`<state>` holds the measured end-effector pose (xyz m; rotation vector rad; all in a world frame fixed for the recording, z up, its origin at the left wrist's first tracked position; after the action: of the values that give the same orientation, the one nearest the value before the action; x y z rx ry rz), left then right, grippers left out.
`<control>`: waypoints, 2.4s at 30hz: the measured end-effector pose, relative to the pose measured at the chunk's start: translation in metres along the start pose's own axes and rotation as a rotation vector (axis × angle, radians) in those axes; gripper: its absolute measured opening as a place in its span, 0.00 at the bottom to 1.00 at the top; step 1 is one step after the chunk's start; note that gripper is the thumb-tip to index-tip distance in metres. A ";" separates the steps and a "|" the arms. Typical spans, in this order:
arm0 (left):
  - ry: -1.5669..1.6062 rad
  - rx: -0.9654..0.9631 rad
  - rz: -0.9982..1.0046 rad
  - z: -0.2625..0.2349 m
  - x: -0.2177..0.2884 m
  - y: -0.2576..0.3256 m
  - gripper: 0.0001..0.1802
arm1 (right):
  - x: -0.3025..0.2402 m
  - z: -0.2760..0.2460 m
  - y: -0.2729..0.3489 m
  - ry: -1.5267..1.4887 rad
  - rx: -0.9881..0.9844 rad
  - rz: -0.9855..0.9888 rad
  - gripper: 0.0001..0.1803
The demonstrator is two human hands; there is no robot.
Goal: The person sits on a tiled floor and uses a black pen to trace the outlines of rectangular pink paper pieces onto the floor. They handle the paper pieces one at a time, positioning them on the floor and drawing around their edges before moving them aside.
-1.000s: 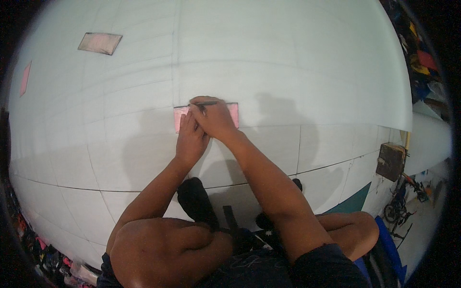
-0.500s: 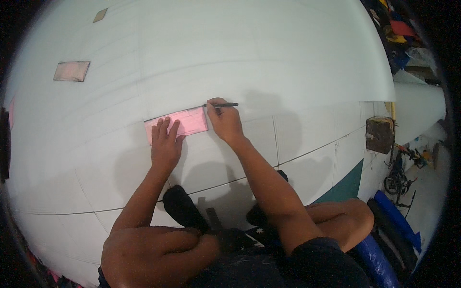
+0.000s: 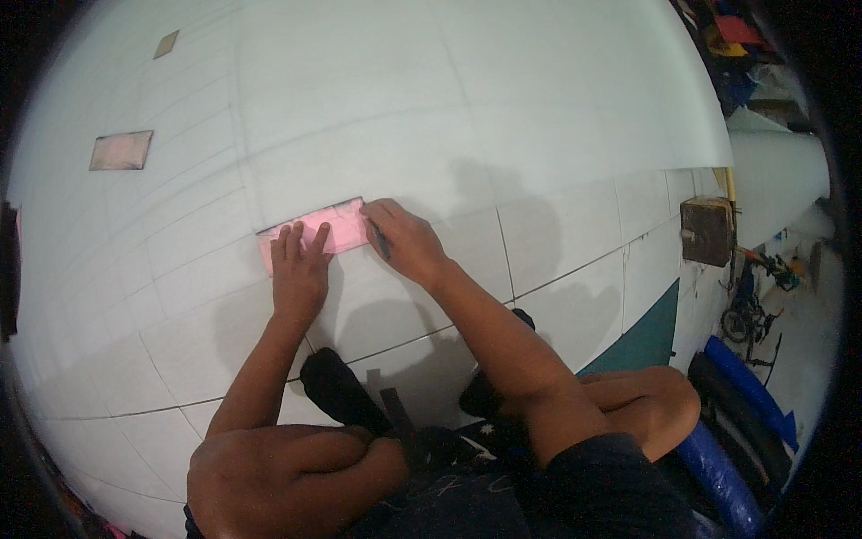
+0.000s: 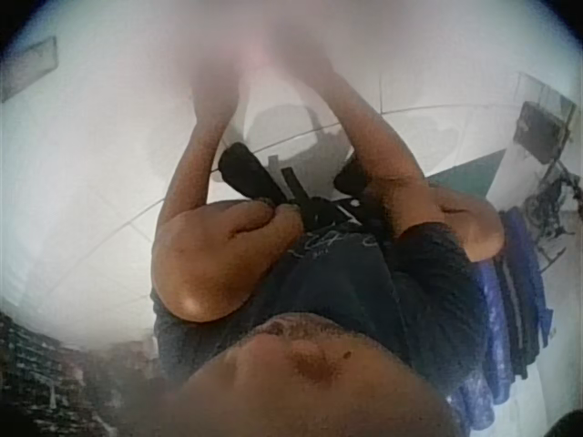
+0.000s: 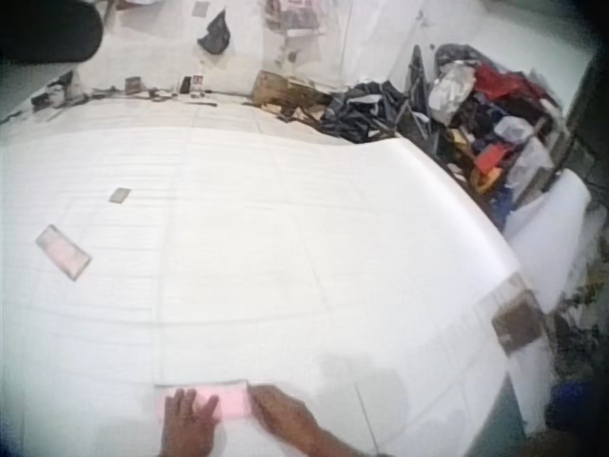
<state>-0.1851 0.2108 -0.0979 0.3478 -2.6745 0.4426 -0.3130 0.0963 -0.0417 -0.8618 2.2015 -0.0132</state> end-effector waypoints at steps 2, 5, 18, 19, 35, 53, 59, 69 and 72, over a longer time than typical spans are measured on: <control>0.002 0.014 0.007 -0.001 0.001 0.000 0.30 | -0.007 0.000 0.013 0.075 -0.105 -0.054 0.12; 0.005 0.018 -0.003 -0.001 -0.001 0.002 0.30 | -0.014 -0.001 0.039 0.113 -0.249 -0.099 0.12; 0.047 0.031 -0.029 0.006 -0.010 0.009 0.30 | -0.043 0.080 -0.024 -0.334 -0.108 0.309 0.17; 0.088 0.010 -0.061 0.006 -0.007 0.006 0.31 | -0.045 0.095 -0.025 -0.356 -0.163 0.327 0.18; 0.193 0.087 -0.080 -0.001 -0.009 0.003 0.31 | -0.060 0.126 -0.043 -0.165 -0.234 0.105 0.15; 0.031 0.042 -0.012 0.003 -0.004 0.007 0.29 | 0.056 0.012 -0.012 -0.112 -0.031 0.520 0.16; 0.027 0.056 0.015 0.000 -0.002 0.007 0.31 | 0.019 0.005 -0.007 -0.094 -0.015 0.191 0.13; 0.076 0.081 -0.032 -0.002 -0.010 0.008 0.33 | 0.006 -0.018 0.055 -0.037 -0.140 0.122 0.13; 0.022 0.133 0.008 0.001 -0.018 -0.011 0.33 | 0.037 -0.023 0.068 -0.171 0.087 0.376 0.13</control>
<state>-0.1659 0.2036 -0.1034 0.3687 -2.6325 0.6249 -0.3851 0.1216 -0.0672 -0.3773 2.1494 0.1403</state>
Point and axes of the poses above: each hand's wrist, its own y-axis away from the middle knuckle, its own z-axis out of the palm, x = y × z, the point moved 10 cm from there along -y, towards the middle knuckle, and after that the axes turned 12 degrees about x, right-handed, at the moved point
